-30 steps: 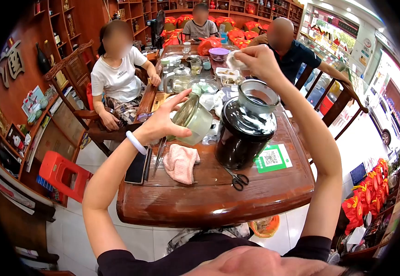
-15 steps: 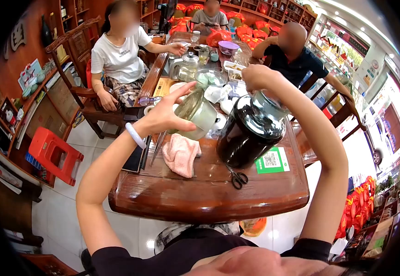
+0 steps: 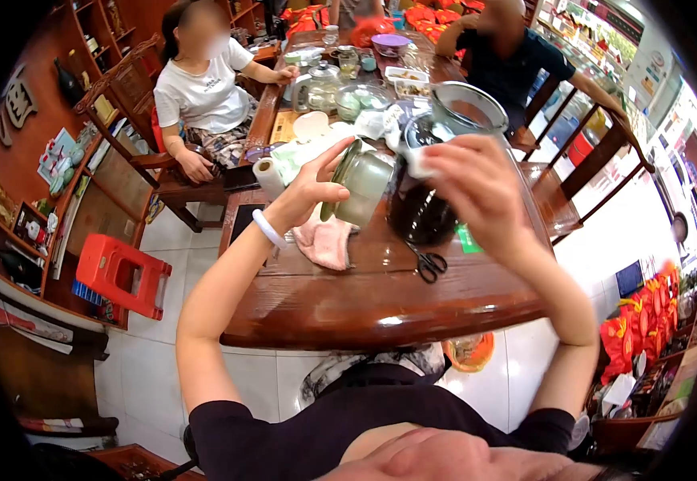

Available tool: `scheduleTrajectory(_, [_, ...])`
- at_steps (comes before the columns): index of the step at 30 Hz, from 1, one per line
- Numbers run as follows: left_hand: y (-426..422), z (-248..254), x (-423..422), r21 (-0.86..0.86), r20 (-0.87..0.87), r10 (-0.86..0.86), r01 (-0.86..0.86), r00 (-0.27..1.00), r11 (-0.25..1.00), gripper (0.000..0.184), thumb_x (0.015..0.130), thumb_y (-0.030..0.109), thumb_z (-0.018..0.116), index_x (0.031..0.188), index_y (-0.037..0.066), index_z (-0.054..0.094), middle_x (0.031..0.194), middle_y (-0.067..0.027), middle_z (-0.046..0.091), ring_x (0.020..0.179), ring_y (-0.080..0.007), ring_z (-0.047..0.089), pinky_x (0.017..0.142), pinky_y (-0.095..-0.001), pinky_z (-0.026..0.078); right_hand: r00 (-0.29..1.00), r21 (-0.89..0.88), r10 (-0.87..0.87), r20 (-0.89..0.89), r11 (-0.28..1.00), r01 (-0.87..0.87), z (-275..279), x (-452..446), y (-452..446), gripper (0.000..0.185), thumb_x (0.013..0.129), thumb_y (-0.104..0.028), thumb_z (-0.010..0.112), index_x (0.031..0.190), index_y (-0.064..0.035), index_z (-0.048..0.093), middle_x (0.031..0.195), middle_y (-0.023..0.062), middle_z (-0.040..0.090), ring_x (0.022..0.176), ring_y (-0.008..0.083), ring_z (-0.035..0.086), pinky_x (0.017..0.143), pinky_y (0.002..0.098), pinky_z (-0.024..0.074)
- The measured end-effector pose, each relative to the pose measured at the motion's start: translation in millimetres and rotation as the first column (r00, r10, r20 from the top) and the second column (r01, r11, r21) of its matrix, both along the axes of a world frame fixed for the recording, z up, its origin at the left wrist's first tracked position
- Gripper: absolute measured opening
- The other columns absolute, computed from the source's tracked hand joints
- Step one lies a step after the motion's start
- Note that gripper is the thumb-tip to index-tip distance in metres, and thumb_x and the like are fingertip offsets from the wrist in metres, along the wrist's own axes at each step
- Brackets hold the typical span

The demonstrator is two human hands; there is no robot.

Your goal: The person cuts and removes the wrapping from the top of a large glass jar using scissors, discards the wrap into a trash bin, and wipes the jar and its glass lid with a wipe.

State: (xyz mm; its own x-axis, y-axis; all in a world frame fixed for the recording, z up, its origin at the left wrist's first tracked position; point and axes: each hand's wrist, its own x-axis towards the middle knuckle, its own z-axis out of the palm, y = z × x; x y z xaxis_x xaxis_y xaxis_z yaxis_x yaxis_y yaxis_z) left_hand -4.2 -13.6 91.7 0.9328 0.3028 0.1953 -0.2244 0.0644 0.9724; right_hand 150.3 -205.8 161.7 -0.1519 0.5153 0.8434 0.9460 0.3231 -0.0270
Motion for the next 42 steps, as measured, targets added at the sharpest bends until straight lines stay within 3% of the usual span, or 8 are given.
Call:
scheduleTrajectory(9, [-59, -43, 12, -0.196, -0.064, -0.199, 0.183, 0.978, 0.963, 0.082, 0.058, 0.026, 0.067, 0.128, -0.002, 0.034, 0.115, -0.0096, 0.050, 0.104, -0.0165, 0.050, 0.087, -0.0286, 0.043, 0.931, -0.280, 0.108, -0.349, 0.936, -0.213, -69, 17, 11, 0.012, 0.074, -0.012, 0.063, 0.079, -0.0009, 0.064, 0.080, 0.0074, 0.059, 0.073, 0.0222, 0.052, 0.067, 0.0315, 0.0434])
scheduleTrajectory(12, [-71, -55, 12, -0.125, -0.032, -0.274, 0.268, 0.961, 0.955, 0.089, 0.056, 0.036, 0.070, 0.127, -0.003, 0.034, 0.112, -0.0098, 0.052, 0.099, -0.0174, 0.053, 0.087, -0.0299, 0.043, 0.569, -0.300, 0.025, -0.822, 0.829, -0.471, -93, 25, -16, 0.016, 0.079, -0.012, 0.061, 0.083, 0.0032, 0.064, 0.078, 0.0108, 0.061, 0.070, 0.0161, 0.058, 0.063, 0.0272, 0.0444])
scheduleTrajectory(20, [-102, -88, 0, -0.540, -0.021, -0.294, 0.237, 0.956, 0.807, 0.087, 0.055, 0.034, 0.066, 0.129, 0.002, 0.034, 0.123, -0.0181, 0.045, 0.109, -0.0281, 0.050, 0.092, -0.0374, 0.043, 0.517, -0.189, 0.052, -0.854, 0.896, -0.402, -116, 20, -34, 0.011, 0.078, -0.011, 0.062, 0.082, -0.0018, 0.067, 0.080, 0.0098, 0.059, 0.075, 0.0161, 0.056, 0.067, 0.0287, 0.0456])
scheduleTrajectory(24, [-111, -72, -2, -0.505, -0.124, -0.270, 0.174, 0.955, 0.845, 0.091, 0.054, 0.035, 0.067, 0.130, 0.003, 0.030, 0.122, -0.0175, 0.045, 0.110, -0.0286, 0.048, 0.091, -0.0405, 0.044, 0.860, -0.404, 0.412, -0.302, 0.762, -0.507, -84, -1, -1, 0.014, 0.071, -0.013, 0.065, 0.080, -0.0027, 0.067, 0.085, 0.0090, 0.054, 0.078, 0.0205, 0.053, 0.068, 0.0308, 0.0431])
scheduleTrajectory(25, [-113, -75, 1, -0.500, -0.047, -0.267, 0.208, 0.963, 0.840, 0.092, 0.054, 0.037, 0.067, 0.131, 0.003, 0.029, 0.121, -0.0186, 0.045, 0.110, -0.0305, 0.048, 0.091, -0.0419, 0.044, 0.804, -0.560, 0.356, -0.476, 0.582, -0.589, -74, -5, 5, 0.016, 0.070, -0.016, 0.065, 0.077, -0.0026, 0.067, 0.080, 0.0092, 0.054, 0.077, 0.0229, 0.052, 0.069, 0.0321, 0.0422])
scheduleTrajectory(31, [-114, -92, -4, -0.486, 0.086, -0.123, 0.150, 0.989, 0.861, 0.100, 0.058, 0.068, 0.059, 0.130, 0.004, 0.032, 0.125, -0.0221, 0.041, 0.106, -0.0386, 0.050, 0.084, -0.0463, 0.048, 0.793, -0.507, 0.128, -0.595, 0.706, -0.494, -110, 32, 1, 0.012, 0.074, -0.011, 0.064, 0.079, -0.0001, 0.065, 0.076, 0.0070, 0.053, 0.073, 0.0173, 0.052, 0.064, 0.0290, 0.0413])
scheduleTrajectory(35, [-105, -101, -5, -0.614, 0.126, -0.060, 0.126, 0.990, 0.779, 0.091, 0.062, 0.059, 0.058, 0.129, 0.003, 0.033, 0.124, -0.0188, 0.043, 0.111, -0.0372, 0.047, 0.085, -0.0503, 0.047, 0.506, -0.174, 0.094, -0.857, 0.873, -0.456, -155, 4, -26, 0.013, 0.079, -0.008, 0.059, 0.083, 0.0031, 0.063, 0.077, 0.0095, 0.054, 0.071, 0.0199, 0.054, 0.063, 0.0296, 0.0433])
scheduleTrajectory(42, [-122, -101, 7, -0.848, 0.083, -0.086, 0.116, 0.993, 0.517, 0.082, 0.069, 0.062, 0.044, 0.133, 0.013, 0.030, 0.132, -0.0149, 0.036, 0.119, -0.0375, 0.038, 0.092, -0.0658, 0.031, 0.599, -0.316, -0.120, -0.792, 0.920, -0.233, -177, 7, -24, 0.013, 0.081, -0.006, 0.055, 0.084, 0.0048, 0.061, 0.077, 0.0080, 0.051, 0.069, 0.0169, 0.051, 0.061, 0.0271, 0.0410])
